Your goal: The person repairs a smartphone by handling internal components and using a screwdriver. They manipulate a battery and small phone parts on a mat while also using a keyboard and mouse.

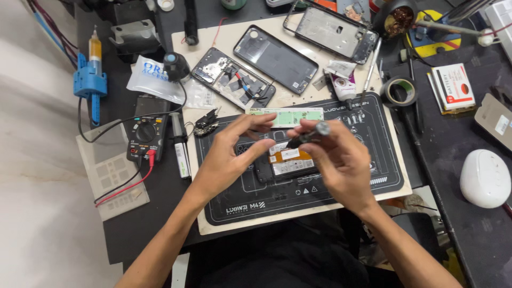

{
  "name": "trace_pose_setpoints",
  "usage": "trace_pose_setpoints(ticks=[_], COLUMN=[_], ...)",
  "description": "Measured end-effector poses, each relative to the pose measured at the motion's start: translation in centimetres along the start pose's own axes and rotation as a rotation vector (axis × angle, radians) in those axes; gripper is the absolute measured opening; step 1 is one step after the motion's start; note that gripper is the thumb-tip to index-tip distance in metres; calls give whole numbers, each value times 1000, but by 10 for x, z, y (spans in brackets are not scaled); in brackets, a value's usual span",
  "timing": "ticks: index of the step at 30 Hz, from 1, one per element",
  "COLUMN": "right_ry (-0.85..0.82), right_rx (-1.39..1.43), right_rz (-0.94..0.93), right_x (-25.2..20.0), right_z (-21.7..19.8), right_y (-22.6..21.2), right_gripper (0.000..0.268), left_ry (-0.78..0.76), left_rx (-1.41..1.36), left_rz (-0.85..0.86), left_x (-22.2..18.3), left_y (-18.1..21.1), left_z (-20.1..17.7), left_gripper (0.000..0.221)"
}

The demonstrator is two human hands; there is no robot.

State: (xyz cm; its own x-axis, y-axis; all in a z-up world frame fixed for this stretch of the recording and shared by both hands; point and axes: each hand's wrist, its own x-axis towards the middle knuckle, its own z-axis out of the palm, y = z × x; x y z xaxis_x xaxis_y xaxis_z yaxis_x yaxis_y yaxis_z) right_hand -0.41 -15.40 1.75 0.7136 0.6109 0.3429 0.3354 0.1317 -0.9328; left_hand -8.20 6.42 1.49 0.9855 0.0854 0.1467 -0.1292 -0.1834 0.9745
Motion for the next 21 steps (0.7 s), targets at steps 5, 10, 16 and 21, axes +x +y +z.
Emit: trace_pose_setpoints(ticks=[5,10,16,21], right_ry=[-105,-107,-173,-208], right_rx=[-56,-37,-16,-56], right_rz=[-95,-212,-188,-208], right_x=[0,1,-2,-3], right_z=[19,24,27,30], right_y=[11,28,35,37], right_gripper=[52,49,45,45], left_ry=[90,53,33,20], left_rx=[430,488,532,546], left_rz=[72,81,69,66], left_x=[-9,-13,-12,-10], left_y=[-10,-24,-27,-27], left_z=[-16,-15,-12,-11], left_gripper=[23,18,23,22])
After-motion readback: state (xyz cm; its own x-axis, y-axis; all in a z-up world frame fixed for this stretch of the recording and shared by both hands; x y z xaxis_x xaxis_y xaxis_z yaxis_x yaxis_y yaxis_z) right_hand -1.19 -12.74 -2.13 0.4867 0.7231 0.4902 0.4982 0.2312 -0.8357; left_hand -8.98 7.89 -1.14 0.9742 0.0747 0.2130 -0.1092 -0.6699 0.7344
